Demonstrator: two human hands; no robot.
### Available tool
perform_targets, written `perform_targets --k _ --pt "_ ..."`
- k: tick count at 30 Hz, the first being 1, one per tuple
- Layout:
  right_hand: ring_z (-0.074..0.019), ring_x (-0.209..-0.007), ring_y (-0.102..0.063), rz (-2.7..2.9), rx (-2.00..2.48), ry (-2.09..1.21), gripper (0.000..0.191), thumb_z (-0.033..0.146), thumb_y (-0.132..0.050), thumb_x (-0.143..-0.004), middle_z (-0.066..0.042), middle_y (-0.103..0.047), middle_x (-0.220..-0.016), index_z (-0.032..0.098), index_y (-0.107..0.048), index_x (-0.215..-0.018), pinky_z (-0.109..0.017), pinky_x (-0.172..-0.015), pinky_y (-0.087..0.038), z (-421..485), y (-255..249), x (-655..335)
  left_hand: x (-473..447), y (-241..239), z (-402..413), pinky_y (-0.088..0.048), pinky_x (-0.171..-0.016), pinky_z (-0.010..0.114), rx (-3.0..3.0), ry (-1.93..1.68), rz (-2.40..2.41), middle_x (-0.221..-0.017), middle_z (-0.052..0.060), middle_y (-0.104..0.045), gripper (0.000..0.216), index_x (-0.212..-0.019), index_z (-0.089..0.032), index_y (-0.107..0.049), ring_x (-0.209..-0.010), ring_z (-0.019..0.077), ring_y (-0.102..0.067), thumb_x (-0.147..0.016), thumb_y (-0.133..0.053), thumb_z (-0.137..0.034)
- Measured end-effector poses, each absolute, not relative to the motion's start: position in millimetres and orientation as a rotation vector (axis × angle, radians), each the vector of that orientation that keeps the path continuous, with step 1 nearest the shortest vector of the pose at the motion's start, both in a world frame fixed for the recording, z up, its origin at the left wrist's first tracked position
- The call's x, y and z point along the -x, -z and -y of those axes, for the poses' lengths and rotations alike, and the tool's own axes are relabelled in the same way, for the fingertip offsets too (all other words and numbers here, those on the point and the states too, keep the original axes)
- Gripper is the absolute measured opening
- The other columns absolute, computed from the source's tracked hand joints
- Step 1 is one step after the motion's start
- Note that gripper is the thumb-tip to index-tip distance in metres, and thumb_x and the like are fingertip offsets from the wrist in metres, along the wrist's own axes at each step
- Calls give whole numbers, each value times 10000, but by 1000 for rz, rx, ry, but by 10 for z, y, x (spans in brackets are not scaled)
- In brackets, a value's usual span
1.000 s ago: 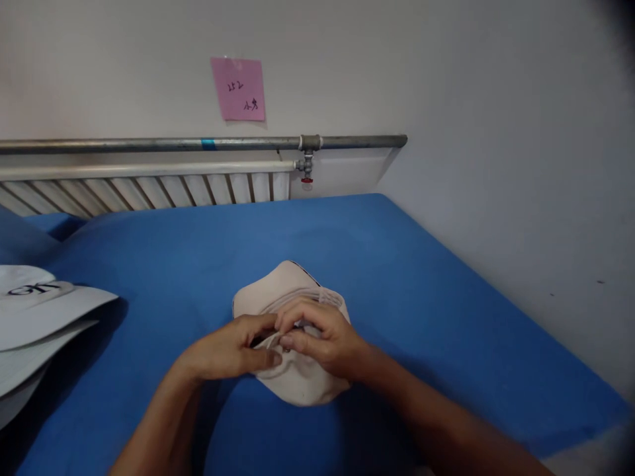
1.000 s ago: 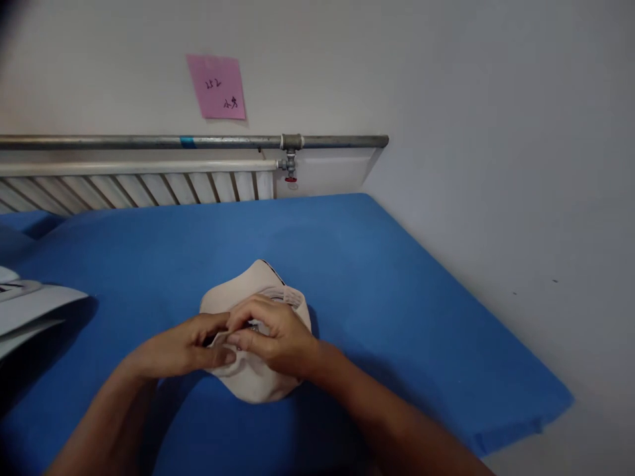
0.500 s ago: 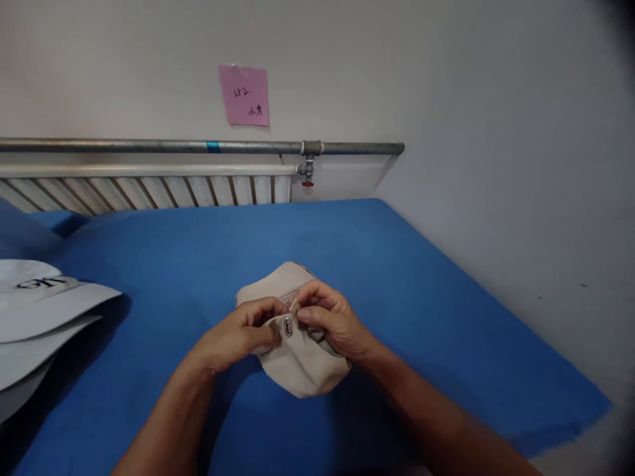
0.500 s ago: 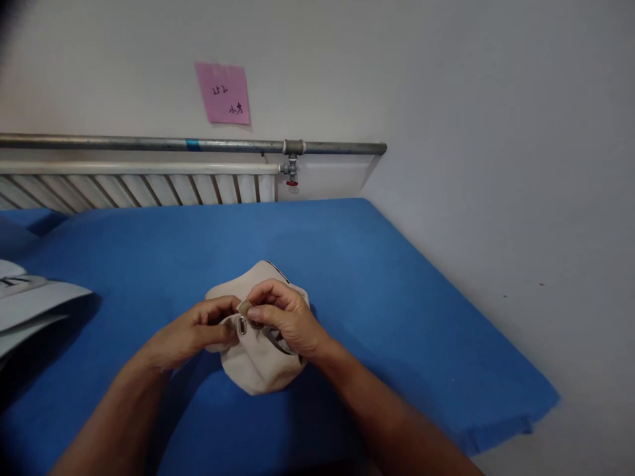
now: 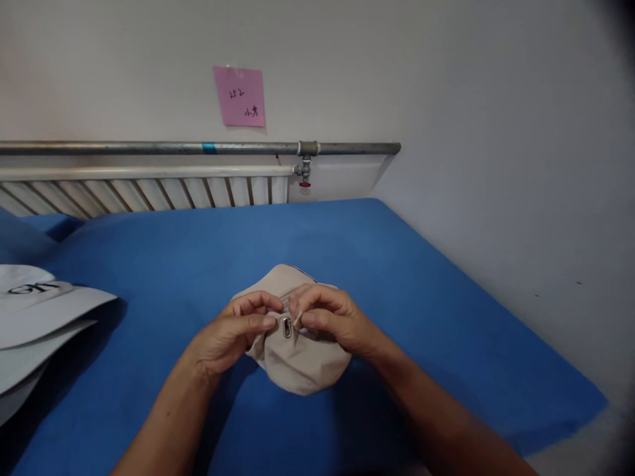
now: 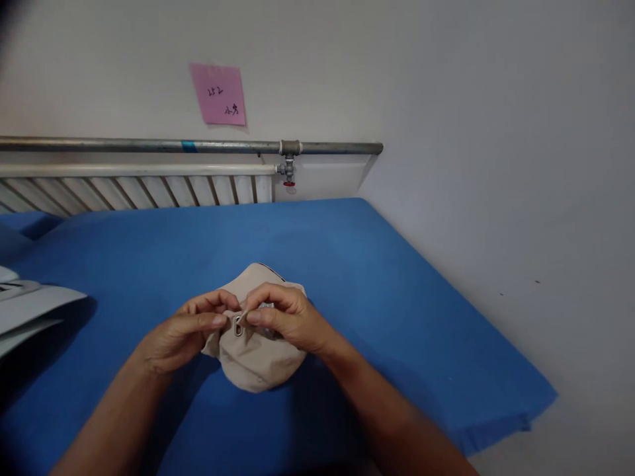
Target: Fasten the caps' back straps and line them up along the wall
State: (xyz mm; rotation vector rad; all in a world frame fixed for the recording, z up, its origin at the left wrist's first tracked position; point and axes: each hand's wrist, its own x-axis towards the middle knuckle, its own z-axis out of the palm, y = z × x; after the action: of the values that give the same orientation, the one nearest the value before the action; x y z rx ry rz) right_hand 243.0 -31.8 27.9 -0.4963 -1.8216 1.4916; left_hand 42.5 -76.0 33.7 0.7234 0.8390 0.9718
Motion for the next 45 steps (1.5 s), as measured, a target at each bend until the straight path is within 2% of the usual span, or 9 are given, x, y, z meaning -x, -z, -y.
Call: perform_targets --k 5,15,24,35,38,41,45 --pt "-129 -737 -571 1748 574 -1327 15 231 -682 -771 1 -620 -784 223 -674 -761 -274 -689 -469 358 -323 -2397 -482 -361 766 -437 -573 157 -702 -1047 -914 -665 -8 -659 292 -789 -143 -702 -587 69 -581 -551 -868 -185" --pt "-162 -766 -555 1899 631 -744 164 73 -584 -707 16 -614 -668 232 -624 -715 -324 -765 -457 391 -271 -2330 -521 -369 768 -435 -514 152 -704 -1129 -1009 -622 -22 -638 322 -768 -145 -669 -540 68 -569 -527 -877 -191" --pt "-153 -677 -483 1993 665 -525 150 76 -487 -698 6 -551 -624 212 -529 -652 -309 -678 -427 422 -279 -2316 -561 -381 795 -448 -526 148 -678 -1165 -1027 -641 -14 -666 310 -762 -140 -660 -547 67 -593 -533 -869 -160" --pt "-137 -661 -485 2002 705 -521 168 40 -527 -663 26 -544 -588 205 -532 -629 -273 -650 -405 420 -274 -2287 -591 -360 800 -390 -486 153 -725 -1146 -1072 -631 -18 -649 284 -770 -152 -659 -519 61 -559 -563 -849 -196" --pt "-136 -694 -528 1933 739 -669 147 66 -576 -697 23 -585 -645 209 -565 -665 -274 -669 -425 411 -249 -2292 -589 -353 805 -409 -508 160 -724 -1148 -1065 -652 -14 -659 284 -767 -154 -658 -543 68 -577 -565 -851 -202" --pt "-132 -710 -559 1838 779 -914 90 189 -657 -762 15 -609 -720 213 -586 -711 -283 -690 -450 392 -224 -2311 -583 -358 801 -426 -512 158 -699 -1165 -1060 -644 -22 -662 291 -762 -157 -658 -533 65 -579 -552 -858 -186" --pt "-140 -785 -573 1774 790 -1056 111 271 -716 -755 0 -615 -829 223 -618 -775 -296 -743 -471 360 -237 -2362 -568 -371 785 -433 -507 151 -662 -1180 -1046 -640 -21 -670 298 -749 -153 -658 -531 66 -589 -536 -865 -176"
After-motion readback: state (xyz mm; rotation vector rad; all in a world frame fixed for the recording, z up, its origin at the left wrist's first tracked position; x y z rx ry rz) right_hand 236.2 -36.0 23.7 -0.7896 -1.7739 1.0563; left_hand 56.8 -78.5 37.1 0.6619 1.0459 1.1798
